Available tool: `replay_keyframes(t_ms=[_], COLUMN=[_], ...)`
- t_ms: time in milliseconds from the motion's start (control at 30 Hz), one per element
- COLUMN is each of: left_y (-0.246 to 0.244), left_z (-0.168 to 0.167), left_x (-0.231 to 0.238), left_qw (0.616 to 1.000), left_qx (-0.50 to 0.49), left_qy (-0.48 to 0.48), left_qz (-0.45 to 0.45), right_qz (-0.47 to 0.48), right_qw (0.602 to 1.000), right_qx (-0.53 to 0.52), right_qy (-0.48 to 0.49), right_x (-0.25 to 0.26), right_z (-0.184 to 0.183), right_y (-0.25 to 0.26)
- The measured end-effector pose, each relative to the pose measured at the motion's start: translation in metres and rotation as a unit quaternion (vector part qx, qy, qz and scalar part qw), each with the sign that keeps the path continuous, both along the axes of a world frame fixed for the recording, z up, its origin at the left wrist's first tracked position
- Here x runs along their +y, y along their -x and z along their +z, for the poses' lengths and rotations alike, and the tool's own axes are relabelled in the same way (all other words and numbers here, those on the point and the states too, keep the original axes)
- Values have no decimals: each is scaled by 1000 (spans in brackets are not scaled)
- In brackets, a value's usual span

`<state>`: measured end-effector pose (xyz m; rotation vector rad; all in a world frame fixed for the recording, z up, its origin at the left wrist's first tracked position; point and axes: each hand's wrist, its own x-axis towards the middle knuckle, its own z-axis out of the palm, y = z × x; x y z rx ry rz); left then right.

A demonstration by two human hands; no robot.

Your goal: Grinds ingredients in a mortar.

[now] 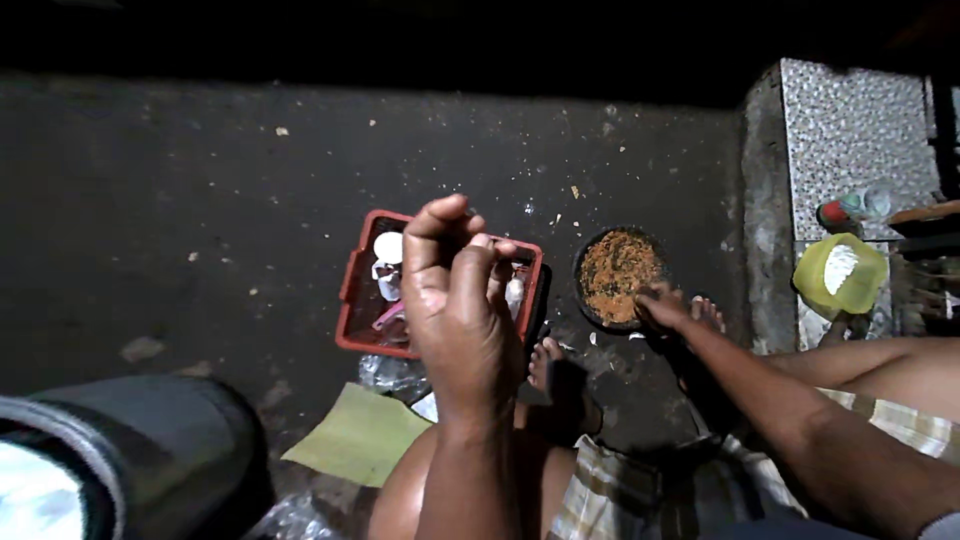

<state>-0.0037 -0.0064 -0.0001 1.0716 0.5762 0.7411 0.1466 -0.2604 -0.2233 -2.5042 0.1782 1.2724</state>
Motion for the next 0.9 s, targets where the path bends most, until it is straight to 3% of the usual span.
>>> replay_keyframes(t_ms=[100,233,467,567,633,700,733,767,833,900], left_y=[1,1,3,-1,-4,0,1,1,-1,-2], left_z=[4,6,2,3,3,2,0,-1,0,0], left_x=[-2,-2,9,9,9,11,10,10,10,9], left_qw=[999,999,999,999,998,998,999,999,999,999], left_qx=[29,29,-9,-19,-25,-25,-25,-25,-27,-28], left_qy=[-18,-26,-24,-23,-27,-25,-23,-22,-21,-19], left_qz=[-2,7,39,39,45,46,43,38,36,40], right_qz=[-147,-362,-468,-488,-391,-131,12,150,357,433], right_qw=[982,902,854,828,876,960,979,974,923,888], right_qx=[73,176,155,156,89,-39,-70,-98,-136,-156], right_qy=[-94,-154,-164,-228,-268,-243,-193,-136,-38,12], right_x=[17,41,39,53,62,61,55,51,48,46], right_z=[7,-10,2,-9,-19,-16,-11,-8,-15,-35], right_y=[33,32,49,41,32,33,33,32,33,30])
